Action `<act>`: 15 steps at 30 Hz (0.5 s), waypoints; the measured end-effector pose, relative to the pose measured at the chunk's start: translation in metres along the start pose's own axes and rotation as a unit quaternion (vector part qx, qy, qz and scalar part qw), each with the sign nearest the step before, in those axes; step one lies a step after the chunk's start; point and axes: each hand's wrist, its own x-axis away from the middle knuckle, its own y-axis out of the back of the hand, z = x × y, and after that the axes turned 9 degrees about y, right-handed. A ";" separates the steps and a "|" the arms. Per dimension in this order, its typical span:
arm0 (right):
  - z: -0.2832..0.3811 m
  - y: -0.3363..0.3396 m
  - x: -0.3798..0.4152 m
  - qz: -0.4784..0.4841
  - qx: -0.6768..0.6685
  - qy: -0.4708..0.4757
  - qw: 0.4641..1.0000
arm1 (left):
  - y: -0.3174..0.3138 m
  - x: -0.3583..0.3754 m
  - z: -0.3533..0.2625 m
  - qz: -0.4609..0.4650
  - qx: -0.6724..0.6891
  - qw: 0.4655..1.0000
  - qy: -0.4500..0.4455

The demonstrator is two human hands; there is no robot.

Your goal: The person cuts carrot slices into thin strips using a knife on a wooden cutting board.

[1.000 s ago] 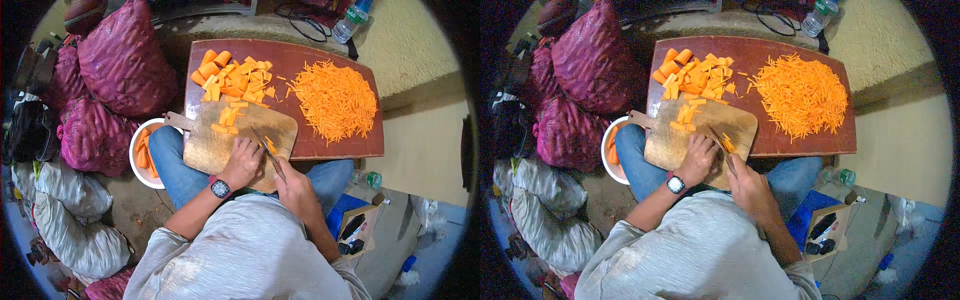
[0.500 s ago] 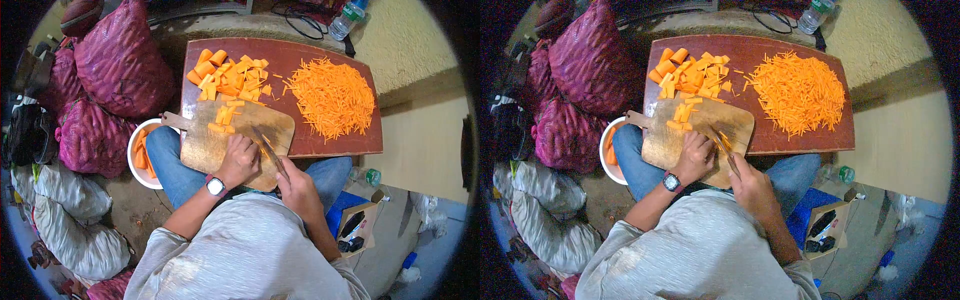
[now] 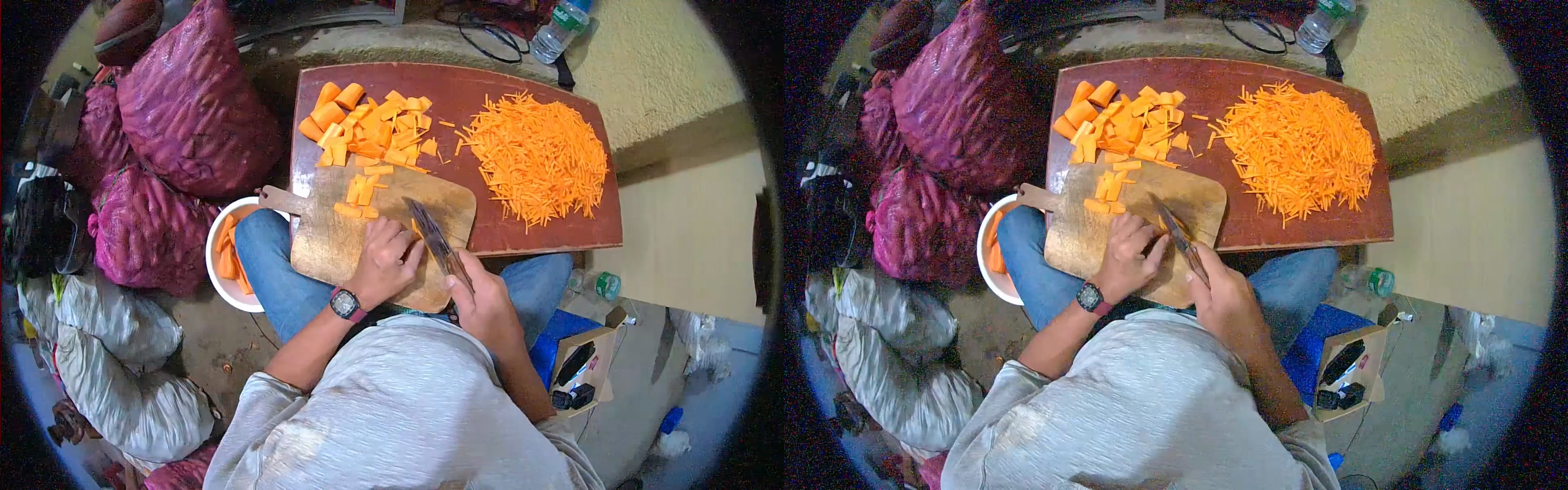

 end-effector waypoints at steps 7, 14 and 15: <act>-0.001 0.003 0.006 -0.031 -0.024 0.003 0.999 | 0.001 -0.004 -0.001 0.006 -0.020 1.000 0.001; -0.018 0.008 0.009 0.081 -0.013 0.026 0.996 | 0.042 -0.017 0.018 -0.060 0.006 0.995 0.083; -0.025 0.014 0.004 0.080 -0.014 0.028 0.996 | 0.047 -0.018 0.022 -0.055 -0.017 0.994 0.088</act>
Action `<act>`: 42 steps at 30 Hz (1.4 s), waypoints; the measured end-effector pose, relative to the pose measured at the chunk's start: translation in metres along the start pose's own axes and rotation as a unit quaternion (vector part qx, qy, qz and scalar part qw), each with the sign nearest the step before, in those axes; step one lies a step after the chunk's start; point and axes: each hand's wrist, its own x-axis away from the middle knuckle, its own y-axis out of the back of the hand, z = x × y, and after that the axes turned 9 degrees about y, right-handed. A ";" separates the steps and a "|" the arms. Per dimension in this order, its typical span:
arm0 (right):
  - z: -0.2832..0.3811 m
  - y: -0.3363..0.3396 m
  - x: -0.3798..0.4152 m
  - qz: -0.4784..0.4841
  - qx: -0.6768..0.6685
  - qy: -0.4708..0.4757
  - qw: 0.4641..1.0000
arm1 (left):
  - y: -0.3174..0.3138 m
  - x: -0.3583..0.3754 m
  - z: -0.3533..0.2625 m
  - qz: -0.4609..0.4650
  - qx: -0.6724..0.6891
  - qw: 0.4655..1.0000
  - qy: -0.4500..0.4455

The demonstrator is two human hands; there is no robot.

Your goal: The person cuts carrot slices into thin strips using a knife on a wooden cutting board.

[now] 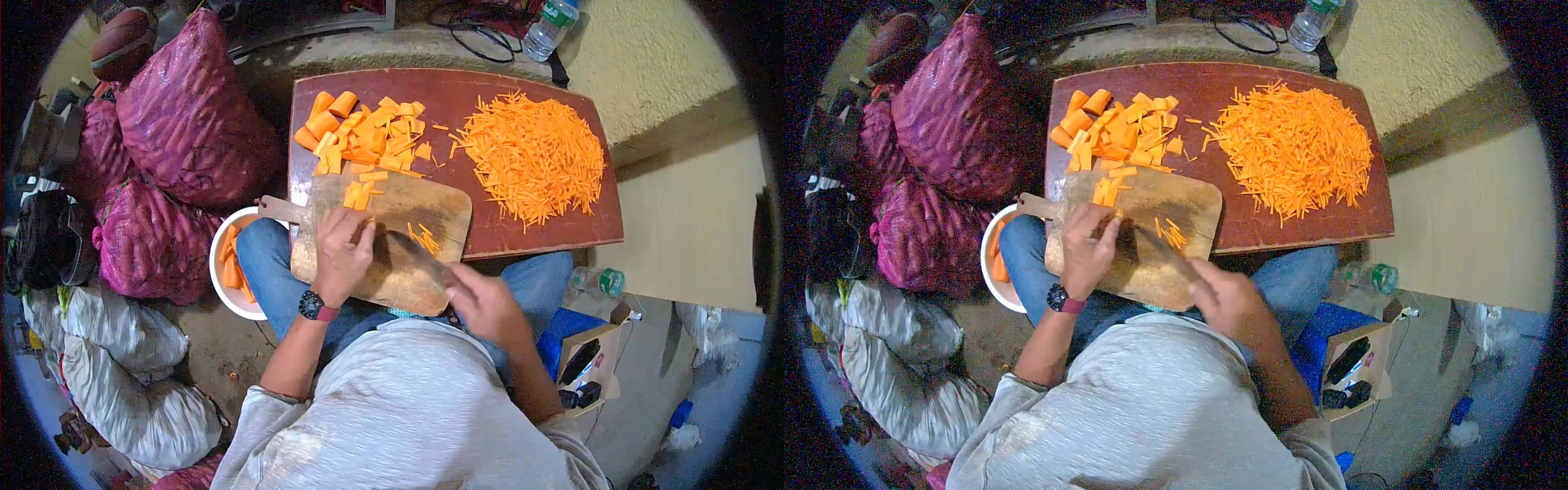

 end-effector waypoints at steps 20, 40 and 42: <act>-0.014 0.002 -0.011 -0.095 0.114 0.041 0.988 | -0.010 -0.072 0.022 0.019 -0.159 0.984 -0.075; -0.017 -0.003 -0.015 -0.061 0.136 0.044 0.988 | -0.049 -0.152 0.049 0.105 -0.251 0.945 -0.183; -0.018 -0.001 -0.015 -0.058 0.129 0.043 0.989 | -0.044 -0.145 0.039 0.102 -0.229 0.953 -0.167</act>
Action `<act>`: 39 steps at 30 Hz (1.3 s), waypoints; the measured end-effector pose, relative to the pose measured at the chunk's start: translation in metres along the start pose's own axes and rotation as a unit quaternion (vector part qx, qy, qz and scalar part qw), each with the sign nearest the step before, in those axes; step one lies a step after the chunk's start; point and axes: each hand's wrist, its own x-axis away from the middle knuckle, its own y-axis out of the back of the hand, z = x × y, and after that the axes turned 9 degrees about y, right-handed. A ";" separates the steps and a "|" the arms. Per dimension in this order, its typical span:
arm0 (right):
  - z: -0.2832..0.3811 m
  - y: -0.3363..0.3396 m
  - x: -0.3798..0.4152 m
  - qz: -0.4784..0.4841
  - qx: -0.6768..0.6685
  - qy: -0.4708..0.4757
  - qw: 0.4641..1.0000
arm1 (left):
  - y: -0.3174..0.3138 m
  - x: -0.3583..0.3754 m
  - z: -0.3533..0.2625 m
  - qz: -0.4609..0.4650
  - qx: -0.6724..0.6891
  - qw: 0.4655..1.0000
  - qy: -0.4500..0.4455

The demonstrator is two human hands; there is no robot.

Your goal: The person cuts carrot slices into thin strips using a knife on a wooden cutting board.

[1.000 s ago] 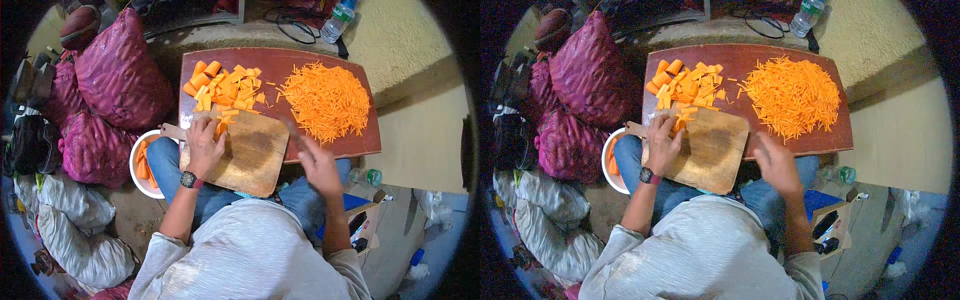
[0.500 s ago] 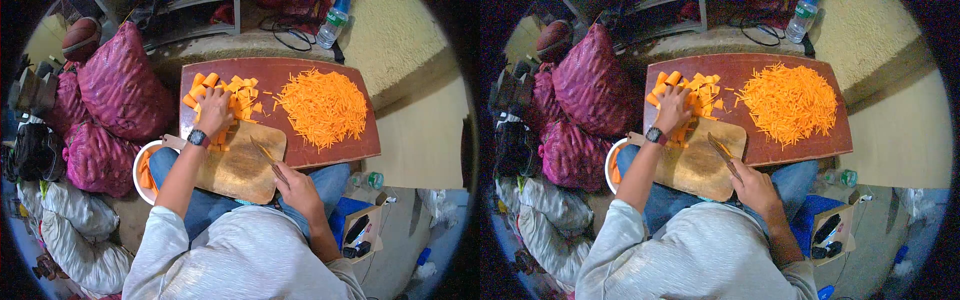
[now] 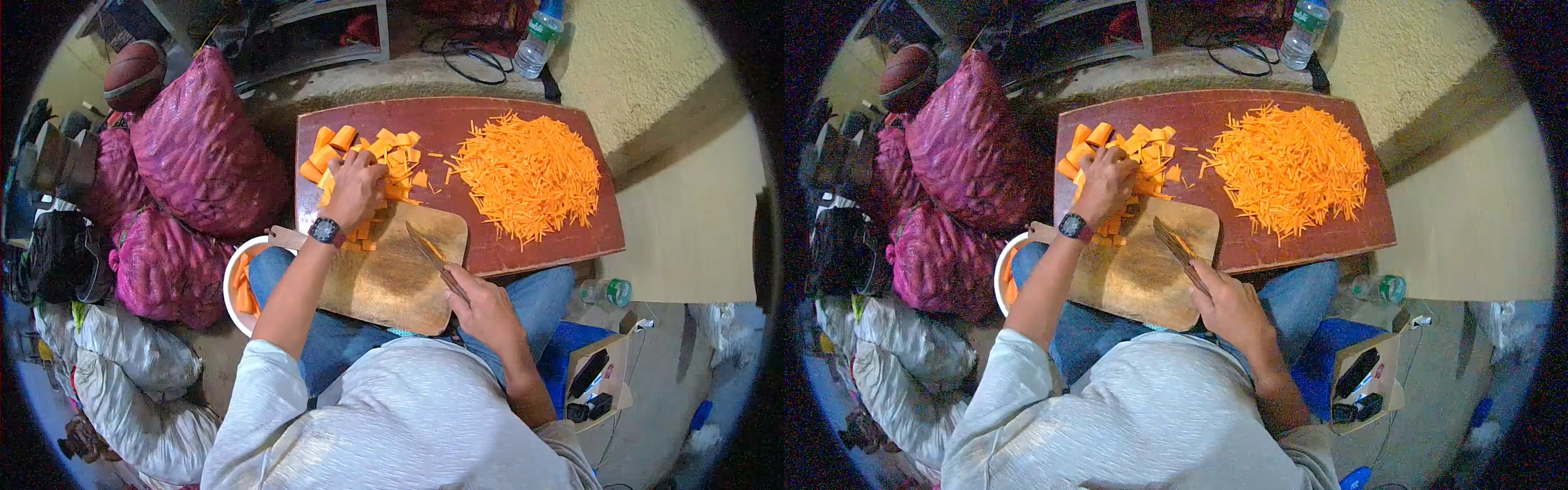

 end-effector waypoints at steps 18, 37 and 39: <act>-0.005 0.014 0.027 -0.004 -0.254 -0.117 0.960 | 0.035 0.075 -0.077 0.161 0.089 0.981 -0.065; 0.040 0.010 0.024 0.098 -0.021 -0.086 0.991 | 0.015 0.138 -0.097 0.058 0.067 0.993 -0.079; 0.040 0.008 0.025 0.105 -0.010 -0.095 0.990 | 0.014 0.137 -0.097 0.056 0.062 0.993 -0.087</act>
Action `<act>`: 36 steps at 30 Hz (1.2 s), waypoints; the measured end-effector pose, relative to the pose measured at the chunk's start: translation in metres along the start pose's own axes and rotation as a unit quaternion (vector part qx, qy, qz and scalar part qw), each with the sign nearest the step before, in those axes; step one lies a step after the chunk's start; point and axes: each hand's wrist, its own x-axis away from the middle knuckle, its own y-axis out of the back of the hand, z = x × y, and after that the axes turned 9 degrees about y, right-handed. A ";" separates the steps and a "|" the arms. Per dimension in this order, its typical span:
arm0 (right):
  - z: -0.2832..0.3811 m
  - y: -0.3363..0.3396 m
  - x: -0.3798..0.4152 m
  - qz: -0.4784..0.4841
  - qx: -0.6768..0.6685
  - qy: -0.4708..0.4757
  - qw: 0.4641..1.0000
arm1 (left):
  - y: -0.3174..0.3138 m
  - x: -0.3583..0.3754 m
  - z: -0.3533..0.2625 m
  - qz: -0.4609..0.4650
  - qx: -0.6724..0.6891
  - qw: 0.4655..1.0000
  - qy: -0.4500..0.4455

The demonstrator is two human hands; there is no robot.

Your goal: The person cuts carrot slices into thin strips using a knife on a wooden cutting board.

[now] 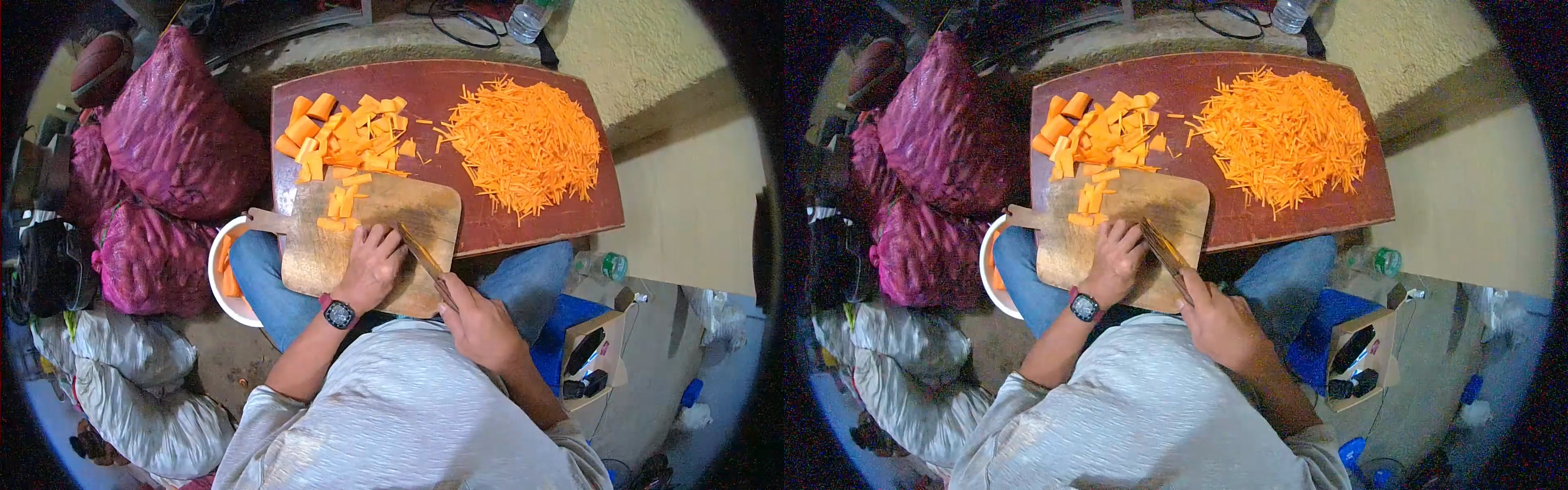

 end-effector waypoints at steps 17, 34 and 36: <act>0.003 0.003 -0.040 -0.020 -0.013 0.044 0.999 | -0.006 0.002 0.002 -0.046 0.007 0.998 0.047; 0.001 -0.001 -0.034 -0.020 -0.030 0.026 0.999 | -0.002 0.005 0.000 -0.038 0.031 0.998 0.048; -0.001 0.001 -0.030 -0.030 -0.036 0.038 0.998 | -0.005 0.005 0.001 -0.048 0.012 0.998 0.039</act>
